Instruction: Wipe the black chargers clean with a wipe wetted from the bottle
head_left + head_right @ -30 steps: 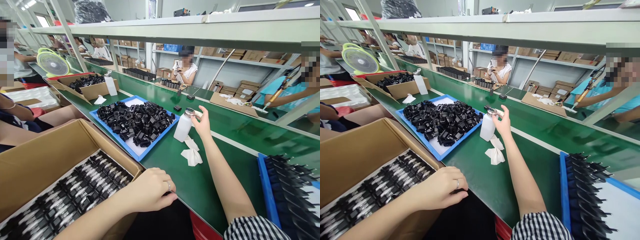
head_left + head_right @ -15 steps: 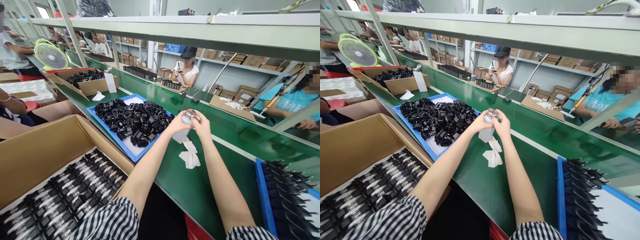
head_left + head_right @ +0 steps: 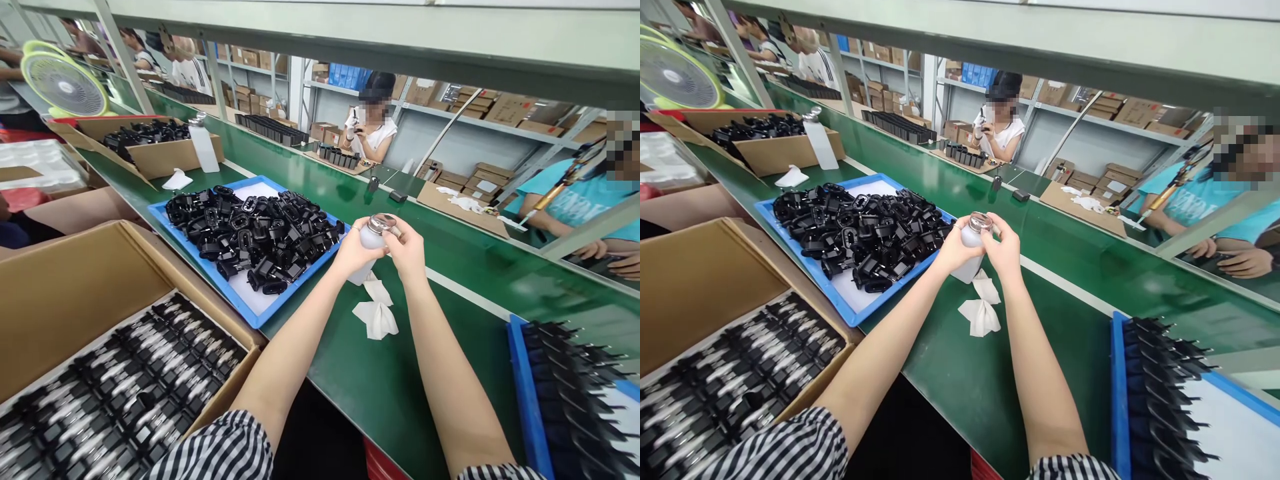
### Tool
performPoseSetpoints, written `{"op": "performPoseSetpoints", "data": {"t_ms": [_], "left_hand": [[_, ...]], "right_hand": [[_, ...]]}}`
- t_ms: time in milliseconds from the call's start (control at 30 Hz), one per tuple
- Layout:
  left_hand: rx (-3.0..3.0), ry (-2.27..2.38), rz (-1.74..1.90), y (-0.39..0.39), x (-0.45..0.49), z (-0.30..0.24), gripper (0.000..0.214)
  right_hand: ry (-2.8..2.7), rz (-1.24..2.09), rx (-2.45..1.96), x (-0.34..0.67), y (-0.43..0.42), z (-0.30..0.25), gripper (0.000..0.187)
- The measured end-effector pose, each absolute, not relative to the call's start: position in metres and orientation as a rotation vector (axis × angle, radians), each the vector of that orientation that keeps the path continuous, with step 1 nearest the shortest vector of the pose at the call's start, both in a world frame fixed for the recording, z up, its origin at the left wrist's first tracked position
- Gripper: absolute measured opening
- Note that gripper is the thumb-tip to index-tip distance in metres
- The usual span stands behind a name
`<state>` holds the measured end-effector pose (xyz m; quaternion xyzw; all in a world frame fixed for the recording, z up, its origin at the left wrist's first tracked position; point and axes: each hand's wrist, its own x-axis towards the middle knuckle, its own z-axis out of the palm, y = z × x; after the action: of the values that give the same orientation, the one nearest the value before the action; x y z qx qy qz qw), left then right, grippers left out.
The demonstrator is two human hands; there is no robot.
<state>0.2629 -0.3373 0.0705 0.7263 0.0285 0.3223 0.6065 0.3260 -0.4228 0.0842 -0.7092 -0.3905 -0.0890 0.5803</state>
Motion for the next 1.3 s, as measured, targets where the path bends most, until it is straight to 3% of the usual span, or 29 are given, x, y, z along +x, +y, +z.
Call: {"op": "performPoseSetpoints", "data": {"t_ms": [467, 633, 833, 1067, 1300], "left_hand": [[1.688, 0.129, 0.762, -0.342, 0.262, 0.072, 0.058], [1.709, 0.141, 0.771, -0.342, 0.259, 0.072, 0.060], [1.765, 0.246, 0.750, -0.327, 0.260, 0.064, 0.055], [1.534, -0.026, 0.609, -0.307, 0.266, 0.053, 0.048], [1.466, 0.100, 0.673, -0.311, 0.275, 0.046, 0.046]], "right_hand": [[-0.869, -0.173, -1.608, 0.321, -0.421, 0.086, 0.035], [-0.898, 0.091, -1.582, 0.340, -0.439, 0.092, 0.041], [-0.316, 0.022, -2.102, 0.417, -0.459, 0.064, 0.039], [-0.380, -0.052, -2.394, 0.464, -0.442, 0.040, 0.066], [-0.394, -0.074, -2.484, 0.473, -0.450, 0.040, 0.036]]}}
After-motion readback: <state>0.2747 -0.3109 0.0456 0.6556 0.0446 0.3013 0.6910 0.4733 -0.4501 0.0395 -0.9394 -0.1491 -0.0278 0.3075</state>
